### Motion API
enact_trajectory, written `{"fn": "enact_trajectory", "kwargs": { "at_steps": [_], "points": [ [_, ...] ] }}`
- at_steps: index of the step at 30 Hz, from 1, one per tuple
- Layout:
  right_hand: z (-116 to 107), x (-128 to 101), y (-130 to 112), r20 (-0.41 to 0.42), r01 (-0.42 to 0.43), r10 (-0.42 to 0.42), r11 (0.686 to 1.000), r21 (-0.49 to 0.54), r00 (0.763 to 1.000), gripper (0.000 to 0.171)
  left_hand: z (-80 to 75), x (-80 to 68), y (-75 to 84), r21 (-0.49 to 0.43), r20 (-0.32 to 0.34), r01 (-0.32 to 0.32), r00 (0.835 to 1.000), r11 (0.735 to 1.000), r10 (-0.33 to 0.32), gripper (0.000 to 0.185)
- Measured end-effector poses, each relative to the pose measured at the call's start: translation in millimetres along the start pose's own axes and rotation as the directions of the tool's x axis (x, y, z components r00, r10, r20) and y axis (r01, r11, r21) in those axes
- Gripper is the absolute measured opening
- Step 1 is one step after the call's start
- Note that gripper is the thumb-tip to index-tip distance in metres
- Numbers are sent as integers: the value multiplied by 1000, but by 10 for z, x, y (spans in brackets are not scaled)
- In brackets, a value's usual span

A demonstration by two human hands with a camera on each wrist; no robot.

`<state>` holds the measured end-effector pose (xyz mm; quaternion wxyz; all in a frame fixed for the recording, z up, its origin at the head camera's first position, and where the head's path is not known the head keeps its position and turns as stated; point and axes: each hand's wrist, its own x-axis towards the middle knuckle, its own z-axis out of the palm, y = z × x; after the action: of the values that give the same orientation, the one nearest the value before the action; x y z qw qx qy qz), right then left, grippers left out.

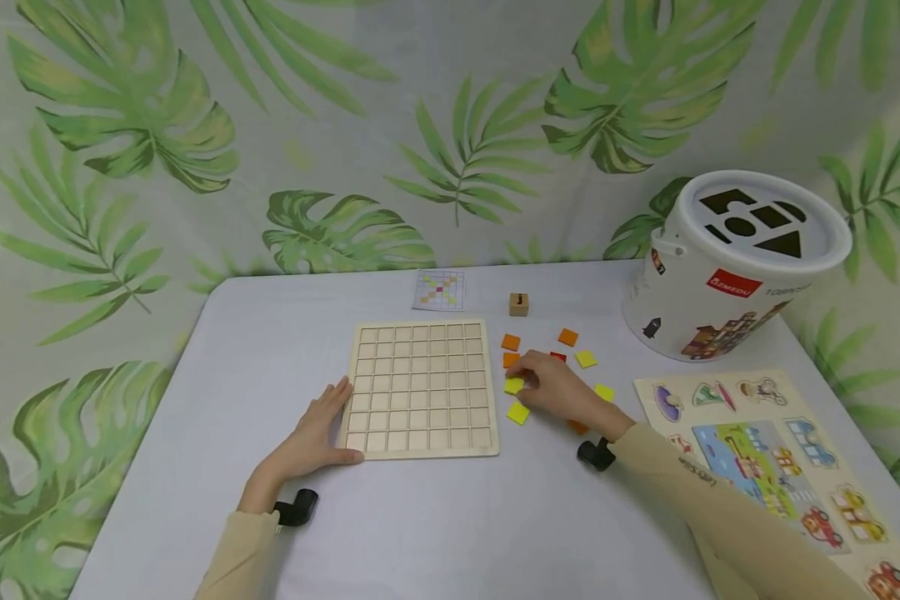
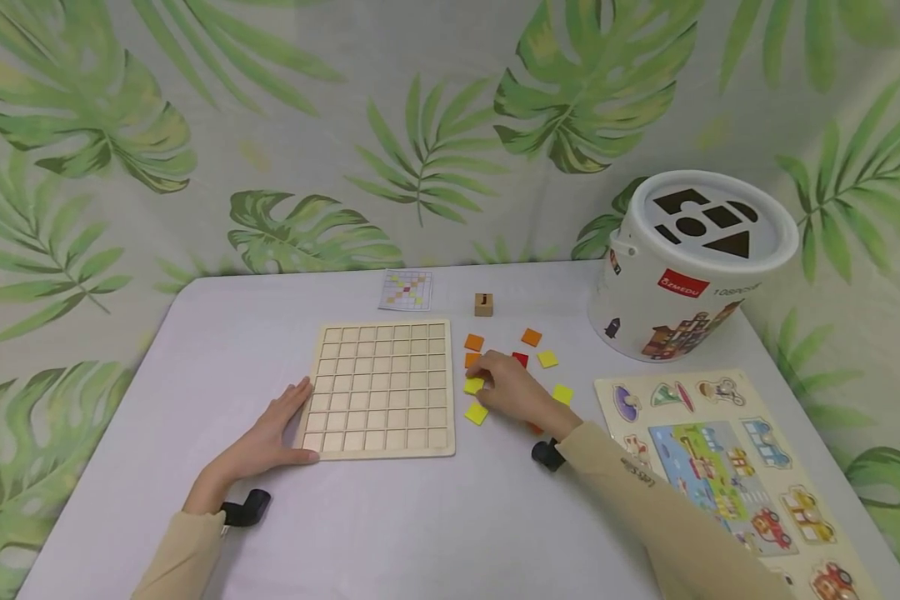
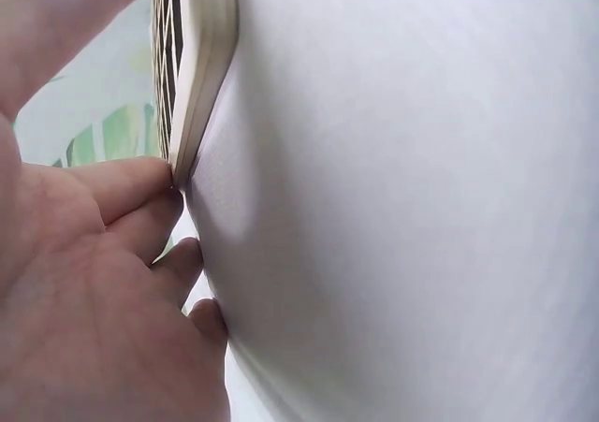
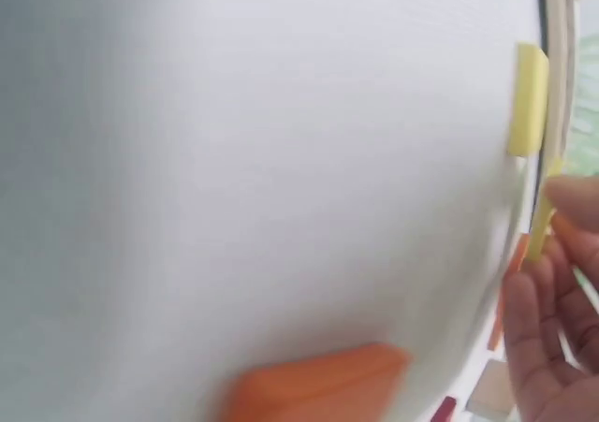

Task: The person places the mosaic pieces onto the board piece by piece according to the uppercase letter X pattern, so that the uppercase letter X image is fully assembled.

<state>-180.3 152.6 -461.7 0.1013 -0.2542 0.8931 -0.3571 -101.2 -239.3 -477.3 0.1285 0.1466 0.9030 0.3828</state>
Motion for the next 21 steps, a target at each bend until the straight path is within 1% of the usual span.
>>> {"fn": "enact_trajectory", "kwargs": {
  "at_steps": [4,10,13,17,21],
  "points": [
    [-8,173,-93,6,26,-26,999,33,1000,27,4,0,10,2,-1,1,1000,1000,-1,108],
    [67,649,-353,48,129,-133,989,77,990,27,2,2,7,3,-22,-24,999,1000,24,107],
    [145,895,-503,67,164,-172,981,104,983,26,-1,5,-1,-1,-23,-30,999,1000,30,107],
    [295,1171,-665,91,197,-209,973,123,974,25,-3,12,-11,7,-11,-10,1000,1000,10,107],
    [475,1381,-766,114,200,-214,971,129,970,24,0,14,-28,23,-1,15,1000,1000,-14,108]
  ]
}}
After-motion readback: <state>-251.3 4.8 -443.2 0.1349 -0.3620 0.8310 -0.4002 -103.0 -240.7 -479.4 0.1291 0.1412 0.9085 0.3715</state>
